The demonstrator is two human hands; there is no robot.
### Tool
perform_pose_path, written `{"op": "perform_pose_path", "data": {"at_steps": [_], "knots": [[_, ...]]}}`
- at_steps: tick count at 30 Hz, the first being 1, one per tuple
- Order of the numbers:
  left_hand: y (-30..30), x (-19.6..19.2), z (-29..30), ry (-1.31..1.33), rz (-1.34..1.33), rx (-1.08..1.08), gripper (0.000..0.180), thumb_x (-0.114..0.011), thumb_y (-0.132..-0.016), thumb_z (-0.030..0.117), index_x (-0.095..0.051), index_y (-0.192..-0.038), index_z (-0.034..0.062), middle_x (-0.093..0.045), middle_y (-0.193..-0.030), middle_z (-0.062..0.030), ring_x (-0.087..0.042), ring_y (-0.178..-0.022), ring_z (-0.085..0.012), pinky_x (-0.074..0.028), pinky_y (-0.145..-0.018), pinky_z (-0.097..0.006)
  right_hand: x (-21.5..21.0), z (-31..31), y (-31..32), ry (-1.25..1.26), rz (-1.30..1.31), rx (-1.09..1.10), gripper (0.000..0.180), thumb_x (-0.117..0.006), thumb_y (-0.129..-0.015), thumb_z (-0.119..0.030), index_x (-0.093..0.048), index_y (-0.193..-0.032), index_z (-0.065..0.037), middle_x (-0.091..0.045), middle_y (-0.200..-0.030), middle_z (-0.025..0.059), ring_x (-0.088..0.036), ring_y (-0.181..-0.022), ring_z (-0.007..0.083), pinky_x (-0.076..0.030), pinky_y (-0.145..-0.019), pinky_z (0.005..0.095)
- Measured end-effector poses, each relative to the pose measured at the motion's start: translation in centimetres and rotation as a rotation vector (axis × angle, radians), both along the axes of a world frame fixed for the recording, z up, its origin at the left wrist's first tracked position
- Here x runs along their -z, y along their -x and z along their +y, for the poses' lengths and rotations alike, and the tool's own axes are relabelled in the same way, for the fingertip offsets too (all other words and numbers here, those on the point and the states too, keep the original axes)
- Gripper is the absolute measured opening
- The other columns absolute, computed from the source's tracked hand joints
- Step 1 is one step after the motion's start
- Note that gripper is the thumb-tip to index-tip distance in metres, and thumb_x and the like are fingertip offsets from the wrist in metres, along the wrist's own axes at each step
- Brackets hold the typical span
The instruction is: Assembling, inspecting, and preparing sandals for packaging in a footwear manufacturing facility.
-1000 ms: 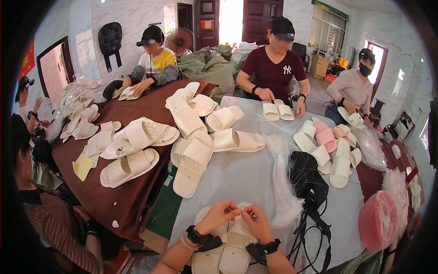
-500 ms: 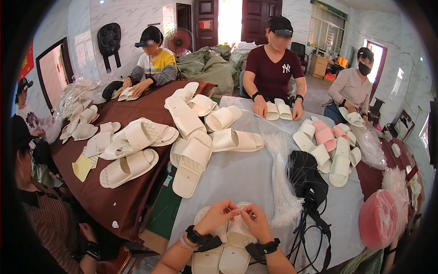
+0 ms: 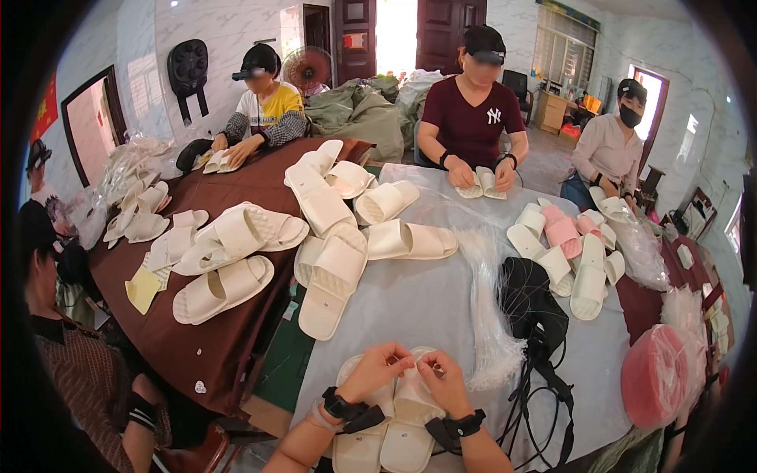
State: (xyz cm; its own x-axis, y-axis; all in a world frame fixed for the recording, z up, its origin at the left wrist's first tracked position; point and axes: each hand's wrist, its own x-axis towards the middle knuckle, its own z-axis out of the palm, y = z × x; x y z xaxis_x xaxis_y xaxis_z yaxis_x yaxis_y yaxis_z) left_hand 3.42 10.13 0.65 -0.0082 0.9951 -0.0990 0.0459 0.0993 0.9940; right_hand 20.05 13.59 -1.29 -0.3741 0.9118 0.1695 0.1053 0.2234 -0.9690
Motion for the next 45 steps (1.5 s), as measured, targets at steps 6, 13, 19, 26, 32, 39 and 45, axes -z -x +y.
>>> {"op": "perform_pose_path", "data": {"at_steps": [6,13,19,26,32,39,45], "knots": [[-0.3,-0.4,-0.1,0.046,-0.037,-0.001,0.019,-0.058,-0.086,0.017,-0.056,-0.092,0.0,-0.06,-0.082,-0.0021,-0.052,-0.069,-0.007,-0.044,-0.064,-0.021,1.1,0.2,-0.1,0.064,0.038,0.027,0.01,-0.059,-0.079,-0.01,-0.057,-0.081,-0.001,-0.056,-0.076,0.0052,-0.049,-0.069,0.014,-0.04,-0.065,0.026],[-0.2,-0.3,-0.1,0.02,-0.052,-0.002,0.02,-0.06,-0.085,0.018,-0.057,-0.091,-0.0001,-0.059,-0.079,-0.0017,-0.053,-0.067,-0.0071,-0.043,-0.062,-0.021,0.9,0.1,-0.1,0.028,0.045,0.017,0.01,-0.06,-0.079,-0.011,-0.056,-0.081,-0.001,-0.056,-0.076,0.0052,-0.049,-0.07,0.0146,-0.04,-0.066,0.0267],[-0.4,0.3,0.1,0.068,-0.001,0.056,0.017,-0.059,-0.085,0.017,-0.057,-0.091,0.0011,-0.059,-0.081,-0.0009,-0.052,-0.067,-0.0062,-0.042,-0.061,-0.02,1.3,0.4,-0.3,-0.013,0.015,-0.013,0.01,-0.06,-0.079,-0.01,-0.056,-0.081,-0.001,-0.056,-0.076,0.0052,-0.049,-0.071,0.0144,-0.04,-0.066,0.0265],[0.1,0.0,0.0,0.043,0.028,0.091,0.019,-0.059,-0.085,0.017,-0.056,-0.093,0.0004,-0.059,-0.083,-0.0015,-0.052,-0.068,-0.0067,-0.043,-0.063,-0.02,1.0,0.3,-0.2,0.011,0.018,0.001,0.01,-0.06,-0.078,-0.009,-0.056,-0.081,-0.001,-0.056,-0.075,0.0047,-0.049,-0.07,0.0137,-0.041,-0.066,0.0262],[-0.2,-0.8,-0.1,0.048,-0.072,0.015,0.018,-0.059,-0.085,0.015,-0.056,-0.092,-0.0006,-0.059,-0.082,-0.0022,-0.053,-0.068,-0.0069,-0.043,-0.063,-0.021,0.9,0.0,-0.1,0.113,0.068,0.02,0.01,-0.06,-0.078,-0.009,-0.056,-0.082,-0.001,-0.055,-0.075,0.0035,-0.048,-0.07,0.0124,-0.04,-0.066,0.0258],[-0.2,0.1,0.0,0.043,0.01,0.08,0.017,-0.059,-0.084,0.015,-0.056,-0.092,-0.0003,-0.059,-0.081,-0.0021,-0.053,-0.068,-0.007,-0.043,-0.063,-0.021,1.2,0.3,-0.1,0.1,0.058,0.037,0.011,-0.061,-0.078,-0.011,-0.056,-0.081,-0.001,-0.056,-0.076,0.0039,-0.049,-0.071,0.0131,-0.04,-0.068,0.0253],[-0.2,-0.3,0.0,0.084,-0.036,0.087,0.018,-0.06,-0.084,0.015,-0.057,-0.092,-0.0006,-0.059,-0.082,-0.0018,-0.053,-0.069,-0.0069,-0.043,-0.063,-0.02,1.1,0.3,-0.2,0.02,0.017,0.005,0.01,-0.061,-0.077,-0.01,-0.056,-0.081,-0.001,-0.056,-0.075,0.0052,-0.05,-0.071,0.0146,-0.04,-0.068,0.026]]}}
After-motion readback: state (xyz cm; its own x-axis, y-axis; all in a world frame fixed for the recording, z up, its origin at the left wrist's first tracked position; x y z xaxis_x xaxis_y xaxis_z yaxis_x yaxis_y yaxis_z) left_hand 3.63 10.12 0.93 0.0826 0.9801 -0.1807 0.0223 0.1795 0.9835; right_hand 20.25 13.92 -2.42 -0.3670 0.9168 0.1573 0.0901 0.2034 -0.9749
